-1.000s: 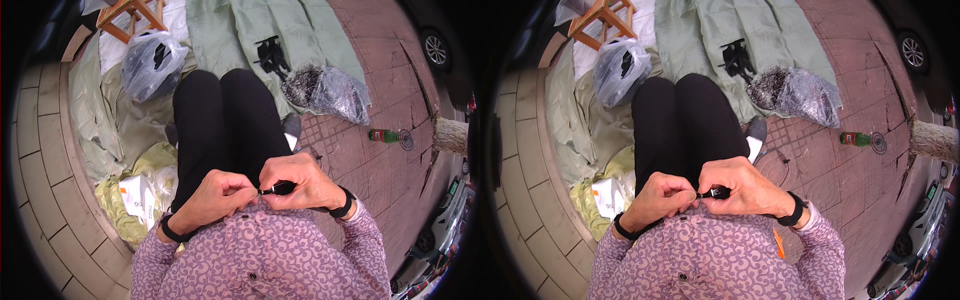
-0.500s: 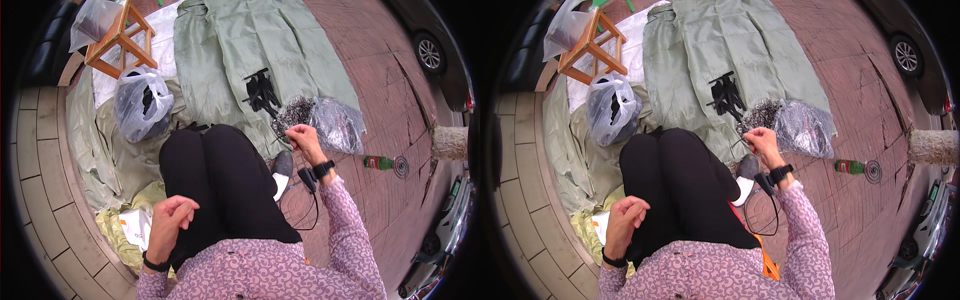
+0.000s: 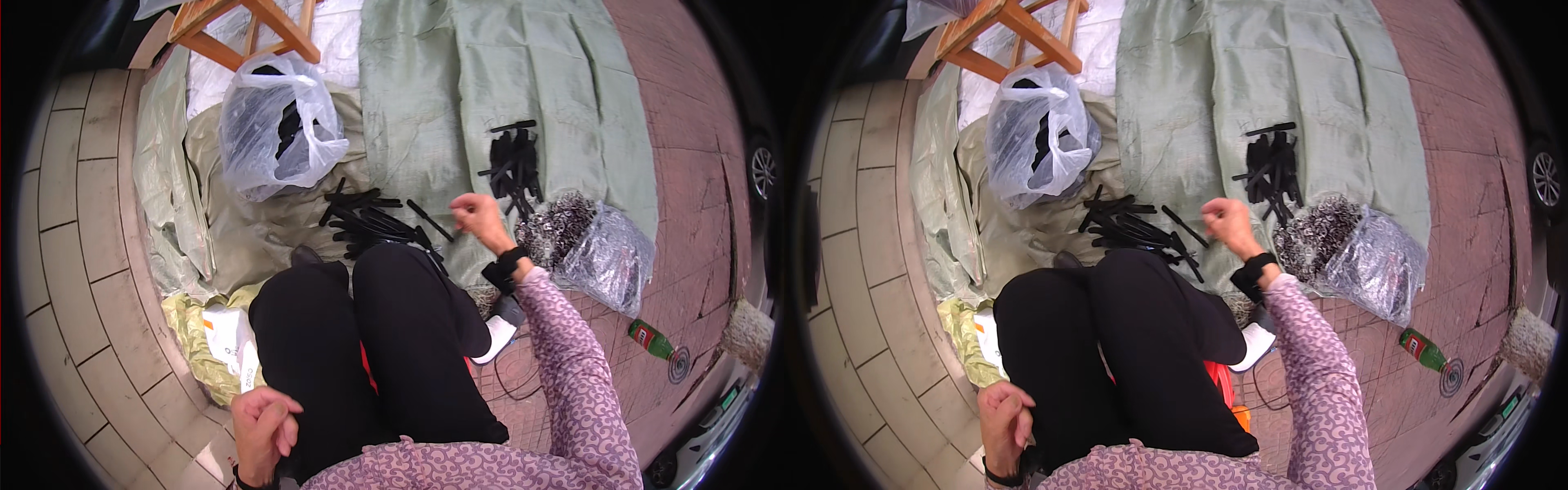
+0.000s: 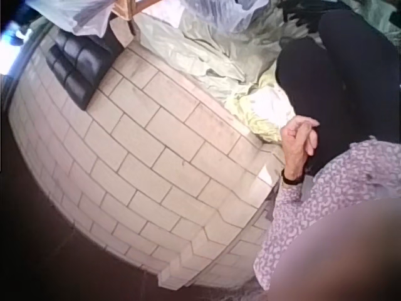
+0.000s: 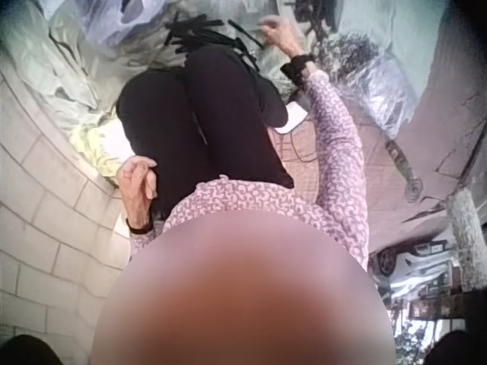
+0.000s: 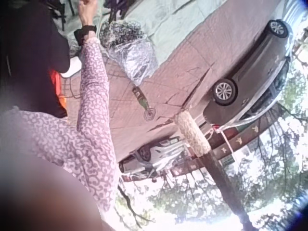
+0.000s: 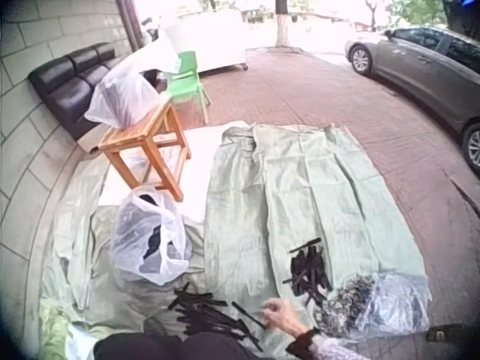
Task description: The recorder is assembling plastic or rubber straps and buckles, likely for footwear or bags, while sitting outside on a tarp.
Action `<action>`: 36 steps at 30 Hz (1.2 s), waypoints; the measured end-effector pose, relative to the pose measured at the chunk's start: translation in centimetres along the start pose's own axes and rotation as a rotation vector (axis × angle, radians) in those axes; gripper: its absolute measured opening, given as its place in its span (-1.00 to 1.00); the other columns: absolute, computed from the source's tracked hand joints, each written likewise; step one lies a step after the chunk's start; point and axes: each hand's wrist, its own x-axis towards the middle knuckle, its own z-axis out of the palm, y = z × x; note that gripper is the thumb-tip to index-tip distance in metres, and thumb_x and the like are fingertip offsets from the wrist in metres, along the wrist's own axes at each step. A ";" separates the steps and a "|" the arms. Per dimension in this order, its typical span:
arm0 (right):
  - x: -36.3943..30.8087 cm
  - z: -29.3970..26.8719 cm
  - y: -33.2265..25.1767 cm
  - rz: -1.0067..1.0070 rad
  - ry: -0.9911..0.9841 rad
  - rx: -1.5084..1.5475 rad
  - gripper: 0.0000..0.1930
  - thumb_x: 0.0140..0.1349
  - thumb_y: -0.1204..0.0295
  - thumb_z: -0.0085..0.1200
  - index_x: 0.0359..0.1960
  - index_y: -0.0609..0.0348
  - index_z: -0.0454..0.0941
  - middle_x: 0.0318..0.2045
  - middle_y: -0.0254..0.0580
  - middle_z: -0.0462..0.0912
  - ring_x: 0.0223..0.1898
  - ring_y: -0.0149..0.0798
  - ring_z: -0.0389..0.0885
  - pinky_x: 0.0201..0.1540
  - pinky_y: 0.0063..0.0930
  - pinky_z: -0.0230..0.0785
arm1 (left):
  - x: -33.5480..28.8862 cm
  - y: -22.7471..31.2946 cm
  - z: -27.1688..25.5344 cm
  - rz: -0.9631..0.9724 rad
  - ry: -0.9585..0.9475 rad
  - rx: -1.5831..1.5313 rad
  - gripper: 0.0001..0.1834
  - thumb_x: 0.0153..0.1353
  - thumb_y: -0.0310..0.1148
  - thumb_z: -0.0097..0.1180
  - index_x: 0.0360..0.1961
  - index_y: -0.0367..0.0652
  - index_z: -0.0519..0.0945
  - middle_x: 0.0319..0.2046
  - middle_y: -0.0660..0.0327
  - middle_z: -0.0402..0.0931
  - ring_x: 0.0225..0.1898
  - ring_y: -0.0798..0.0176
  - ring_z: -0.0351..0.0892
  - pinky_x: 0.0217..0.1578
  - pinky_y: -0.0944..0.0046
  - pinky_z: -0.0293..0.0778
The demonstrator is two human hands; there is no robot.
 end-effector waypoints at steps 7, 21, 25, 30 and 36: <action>2.1 8.6 2.2 -0.208 0.105 -0.848 -0.80 0.02 0.57 0.22 -0.32 0.21 0.47 -0.28 0.03 0.53 -0.23 0.19 0.63 -0.22 0.08 0.48 | -0.7 1.7 -0.9 -0.165 0.005 -0.046 -0.79 0.36 -0.39 0.08 -0.36 -0.34 0.56 -0.71 0.23 0.47 -0.77 0.48 0.35 -0.74 0.52 0.21; -17.1 -3.5 -20.8 -0.871 0.123 -0.511 -0.75 -0.03 0.62 0.27 -0.25 0.30 0.62 -0.45 -0.13 0.53 -0.48 -0.11 0.57 -0.51 -0.33 0.38 | 4.6 7.1 8.6 0.114 -0.532 0.225 -0.80 0.36 -0.44 0.06 -0.12 -0.37 0.60 -0.43 0.19 0.59 -0.51 0.44 0.60 -0.47 0.50 0.50; -23.5 -3.7 -23.6 -1.039 0.187 -0.567 -0.63 -0.15 0.67 0.27 -0.19 0.40 0.61 -0.41 -0.10 0.56 -0.50 -0.19 0.60 -0.52 -0.40 0.46 | 3.4 6.4 12.7 0.092 -0.605 0.267 -0.70 0.41 -0.27 0.02 -0.18 -0.35 0.60 -0.47 0.18 0.61 -0.54 0.41 0.61 -0.51 0.50 0.45; -30.1 -3.4 -24.1 -0.682 0.141 -0.233 -0.57 -0.01 0.70 0.28 -0.02 0.41 0.58 -0.33 -0.10 0.63 -0.46 -0.32 0.62 -0.46 -0.54 0.47 | 1.4 3.7 13.7 0.211 -0.672 0.221 -0.78 0.41 -0.37 0.05 -0.17 -0.33 0.62 -0.46 0.22 0.60 -0.54 0.46 0.57 -0.52 0.52 0.46; -34.8 -2.7 -22.5 -0.414 -0.010 0.642 -0.62 0.28 0.61 0.16 0.14 0.37 0.51 -0.28 -0.21 0.65 -0.39 -0.48 0.53 -0.38 -0.61 0.40 | -0.6 0.3 14.0 -0.014 -0.878 -0.314 -0.78 0.42 -0.40 0.05 -0.02 -0.27 0.61 -0.33 0.23 0.61 -0.41 0.49 0.55 -0.34 0.50 0.48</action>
